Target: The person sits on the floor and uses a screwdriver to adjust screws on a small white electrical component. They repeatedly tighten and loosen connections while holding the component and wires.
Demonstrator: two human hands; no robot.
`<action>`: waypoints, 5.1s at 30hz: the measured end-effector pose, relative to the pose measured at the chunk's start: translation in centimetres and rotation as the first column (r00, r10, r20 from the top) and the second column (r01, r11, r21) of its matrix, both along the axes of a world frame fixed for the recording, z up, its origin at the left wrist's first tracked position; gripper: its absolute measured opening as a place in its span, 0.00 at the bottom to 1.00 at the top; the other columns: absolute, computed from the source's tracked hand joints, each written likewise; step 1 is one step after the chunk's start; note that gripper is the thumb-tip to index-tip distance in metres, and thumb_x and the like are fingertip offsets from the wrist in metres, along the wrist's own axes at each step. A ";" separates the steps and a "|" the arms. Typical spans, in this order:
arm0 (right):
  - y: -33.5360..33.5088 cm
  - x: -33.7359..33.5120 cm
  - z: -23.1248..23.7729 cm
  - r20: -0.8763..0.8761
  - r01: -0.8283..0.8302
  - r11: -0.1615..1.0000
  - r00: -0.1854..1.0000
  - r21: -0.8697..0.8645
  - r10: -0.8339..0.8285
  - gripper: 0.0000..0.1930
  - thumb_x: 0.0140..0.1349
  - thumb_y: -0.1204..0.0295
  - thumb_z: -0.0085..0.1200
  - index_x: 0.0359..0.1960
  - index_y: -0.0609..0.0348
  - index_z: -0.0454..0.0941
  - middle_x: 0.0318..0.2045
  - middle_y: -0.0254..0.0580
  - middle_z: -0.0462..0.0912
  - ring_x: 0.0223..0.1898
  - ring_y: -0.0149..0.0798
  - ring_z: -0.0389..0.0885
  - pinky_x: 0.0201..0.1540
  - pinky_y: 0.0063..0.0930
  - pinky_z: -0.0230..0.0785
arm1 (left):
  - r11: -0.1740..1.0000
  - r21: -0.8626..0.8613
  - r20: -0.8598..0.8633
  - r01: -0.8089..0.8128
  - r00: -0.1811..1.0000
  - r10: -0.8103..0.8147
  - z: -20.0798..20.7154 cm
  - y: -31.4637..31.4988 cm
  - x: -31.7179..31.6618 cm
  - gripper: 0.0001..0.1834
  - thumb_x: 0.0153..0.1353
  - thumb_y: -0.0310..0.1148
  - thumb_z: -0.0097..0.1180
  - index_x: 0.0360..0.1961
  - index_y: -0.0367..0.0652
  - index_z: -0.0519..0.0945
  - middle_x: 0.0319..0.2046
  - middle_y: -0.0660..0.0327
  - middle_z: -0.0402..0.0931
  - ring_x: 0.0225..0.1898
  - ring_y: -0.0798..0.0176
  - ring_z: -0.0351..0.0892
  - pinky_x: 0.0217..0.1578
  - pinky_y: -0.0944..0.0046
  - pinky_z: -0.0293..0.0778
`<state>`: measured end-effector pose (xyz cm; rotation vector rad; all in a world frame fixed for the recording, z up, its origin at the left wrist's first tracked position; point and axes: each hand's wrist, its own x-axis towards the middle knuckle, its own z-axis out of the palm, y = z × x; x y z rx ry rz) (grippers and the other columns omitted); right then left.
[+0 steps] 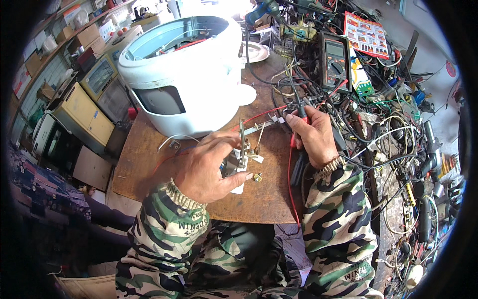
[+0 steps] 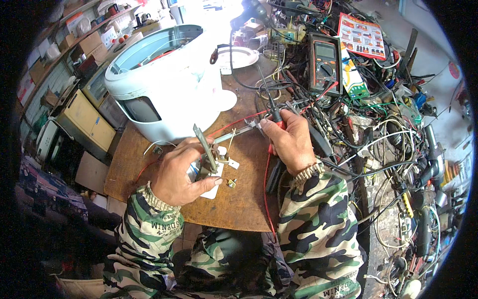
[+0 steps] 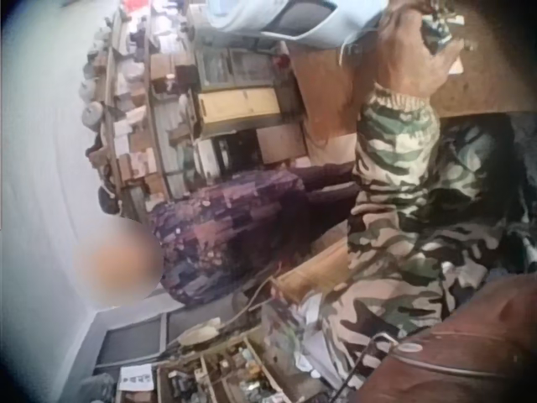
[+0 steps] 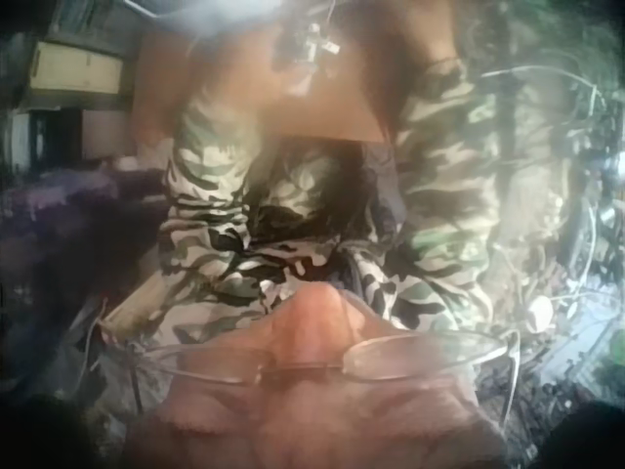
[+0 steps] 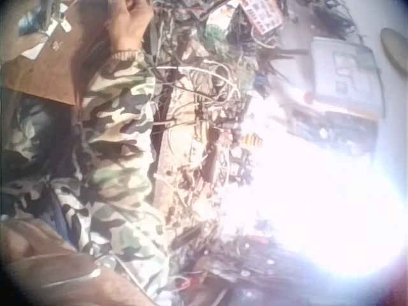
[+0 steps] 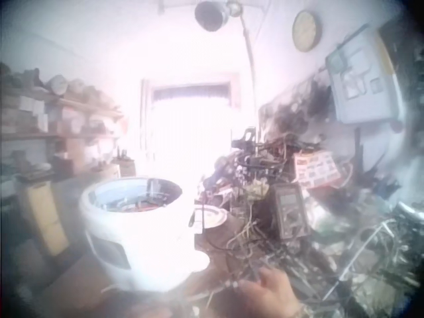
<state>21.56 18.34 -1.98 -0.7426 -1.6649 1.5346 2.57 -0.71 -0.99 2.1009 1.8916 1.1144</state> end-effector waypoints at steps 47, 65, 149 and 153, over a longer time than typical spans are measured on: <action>-0.3 -0.2 -0.9 0.113 0.269 0.779 0.911 0.567 -0.397 0.19 0.63 0.74 0.59 0.55 0.69 0.79 0.43 0.61 0.87 0.46 0.56 0.89 0.52 0.40 0.79 | 0.939 0.207 0.061 -0.275 0.962 0.268 -1.5 -0.4 4.0 0.22 0.47 0.28 0.80 0.43 0.37 0.84 0.39 0.51 0.85 0.41 0.45 0.87 0.43 0.53 0.82; -0.1 -0.2 -1.7 0.179 0.116 0.547 0.872 0.829 -0.455 0.13 0.58 0.70 0.68 0.43 0.60 0.85 0.38 0.52 0.85 0.40 0.57 0.85 0.45 0.44 0.78 | 0.946 0.206 0.180 -0.249 0.960 0.214 -2.2 -3.9 2.5 0.19 0.50 0.28 0.76 0.40 0.38 0.81 0.38 0.52 0.83 0.42 0.44 0.83 0.44 0.49 0.78; -15.6 -3.8 12.0 0.285 -0.045 0.572 0.897 0.819 -0.338 0.20 0.57 0.73 0.77 0.41 0.58 0.74 0.23 0.29 0.81 0.26 0.20 0.79 0.29 0.18 0.70 | 0.947 0.257 0.246 -0.193 0.961 0.129 -3.3 -3.7 1.7 0.19 0.51 0.35 0.74 0.42 0.39 0.82 0.38 0.52 0.84 0.46 0.46 0.82 0.47 0.48 0.78; -15.9 -3.8 12.4 0.311 -0.077 0.563 0.890 0.823 -0.332 0.21 0.57 0.74 0.76 0.46 0.59 0.75 0.26 0.31 0.83 0.29 0.21 0.81 0.32 0.19 0.73 | 0.951 0.244 0.258 -0.188 0.958 0.123 -3.3 -3.8 1.7 0.19 0.51 0.34 0.74 0.42 0.40 0.82 0.37 0.52 0.83 0.45 0.46 0.82 0.46 0.48 0.77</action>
